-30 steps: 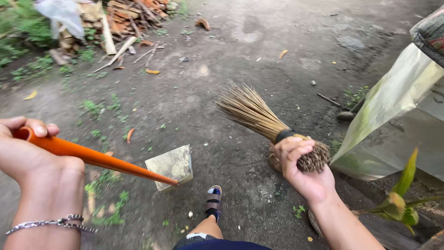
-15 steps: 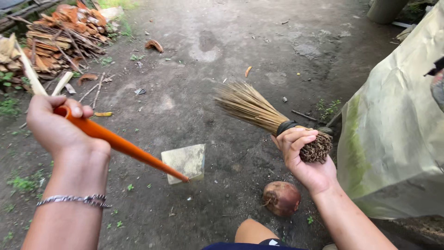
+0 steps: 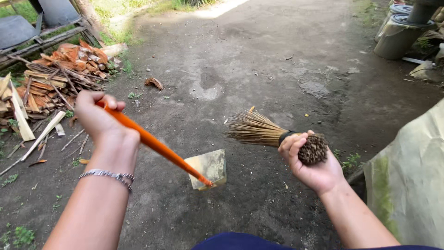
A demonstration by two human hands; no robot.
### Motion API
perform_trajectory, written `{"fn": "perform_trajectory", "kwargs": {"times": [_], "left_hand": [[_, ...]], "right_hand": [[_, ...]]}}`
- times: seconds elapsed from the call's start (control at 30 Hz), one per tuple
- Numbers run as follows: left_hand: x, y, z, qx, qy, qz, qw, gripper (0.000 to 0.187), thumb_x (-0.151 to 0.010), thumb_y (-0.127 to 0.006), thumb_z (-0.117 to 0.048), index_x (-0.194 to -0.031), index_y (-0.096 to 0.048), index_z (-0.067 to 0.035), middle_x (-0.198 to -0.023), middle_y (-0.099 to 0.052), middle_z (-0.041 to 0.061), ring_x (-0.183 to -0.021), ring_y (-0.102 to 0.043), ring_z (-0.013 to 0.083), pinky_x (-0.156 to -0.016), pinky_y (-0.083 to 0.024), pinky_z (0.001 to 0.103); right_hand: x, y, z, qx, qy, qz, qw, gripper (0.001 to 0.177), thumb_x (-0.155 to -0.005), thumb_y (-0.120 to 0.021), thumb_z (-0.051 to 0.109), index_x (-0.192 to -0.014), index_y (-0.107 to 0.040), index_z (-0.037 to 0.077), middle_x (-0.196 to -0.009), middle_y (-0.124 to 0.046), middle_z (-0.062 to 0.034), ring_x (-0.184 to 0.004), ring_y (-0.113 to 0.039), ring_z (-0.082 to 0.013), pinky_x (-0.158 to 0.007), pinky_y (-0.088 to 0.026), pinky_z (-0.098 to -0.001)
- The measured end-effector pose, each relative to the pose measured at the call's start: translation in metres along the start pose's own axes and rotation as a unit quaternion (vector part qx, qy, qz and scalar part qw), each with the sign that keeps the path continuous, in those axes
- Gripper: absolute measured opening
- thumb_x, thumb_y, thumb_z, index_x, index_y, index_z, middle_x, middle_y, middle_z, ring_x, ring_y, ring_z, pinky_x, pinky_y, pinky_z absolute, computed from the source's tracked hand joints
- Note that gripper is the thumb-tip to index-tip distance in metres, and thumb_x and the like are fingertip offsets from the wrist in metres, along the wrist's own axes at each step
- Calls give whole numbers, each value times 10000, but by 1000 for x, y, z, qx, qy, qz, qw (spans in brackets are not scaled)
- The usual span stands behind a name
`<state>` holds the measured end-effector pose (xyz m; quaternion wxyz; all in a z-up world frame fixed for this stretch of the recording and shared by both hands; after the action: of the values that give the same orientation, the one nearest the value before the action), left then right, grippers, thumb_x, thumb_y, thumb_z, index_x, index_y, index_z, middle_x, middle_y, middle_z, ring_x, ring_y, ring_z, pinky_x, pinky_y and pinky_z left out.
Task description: The person sweeps dirt and leaves from the ground into a dustpan using a hand broom made of sticks.
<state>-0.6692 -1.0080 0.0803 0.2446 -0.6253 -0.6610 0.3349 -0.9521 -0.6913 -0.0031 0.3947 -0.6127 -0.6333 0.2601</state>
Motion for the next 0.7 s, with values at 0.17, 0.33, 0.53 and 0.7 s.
{"fn": "perform_trajectory", "kwargs": {"times": [0.17,0.33,0.53,0.7], "left_hand": [[-37,-49,76,2,0,-7,1000,165,-826,-537,-142,-703,-427,-146,-563,-442,2,-537,-456,148,-604,-469,308],[-91,-66,155,-3,3,-35,999,213,-819,-535,-141,-666,-388,-161,-563,-423,3,-543,-417,156,-599,-452,316],[-190,-120,250,-10,29,12,999,206,-844,-522,-152,-671,-412,-138,-576,-440,16,-575,-449,161,-625,-447,308],[-262,-183,328,-28,65,3,997,178,-826,-512,-147,-678,-412,-150,-562,-445,6,-558,-455,157,-617,-442,312]], "right_hand": [[-72,-56,47,58,14,-19,998,195,-885,-647,154,-892,-539,-8,-811,-573,-95,-749,-607,-219,-665,-620,-378],[-148,-98,105,33,47,-37,998,258,-898,-640,159,-973,-518,-56,-841,-586,-112,-757,-617,-221,-661,-616,-374],[-237,-141,175,-14,63,-43,997,190,-829,-639,92,-936,-547,-35,-838,-585,-120,-760,-621,-233,-677,-614,-396],[-307,-200,213,-33,91,-38,995,167,-809,-643,86,-924,-554,2,-825,-596,-114,-726,-629,-217,-658,-626,-395]]}}
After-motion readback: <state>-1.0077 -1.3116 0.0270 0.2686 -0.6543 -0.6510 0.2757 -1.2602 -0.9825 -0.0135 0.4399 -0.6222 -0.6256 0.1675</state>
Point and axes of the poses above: each hand's wrist, its own x-axis away from the middle knuckle, its own y-axis out of the back of the hand, z = x × y, the point moved 6 cm from there along -x, towards the middle knuckle
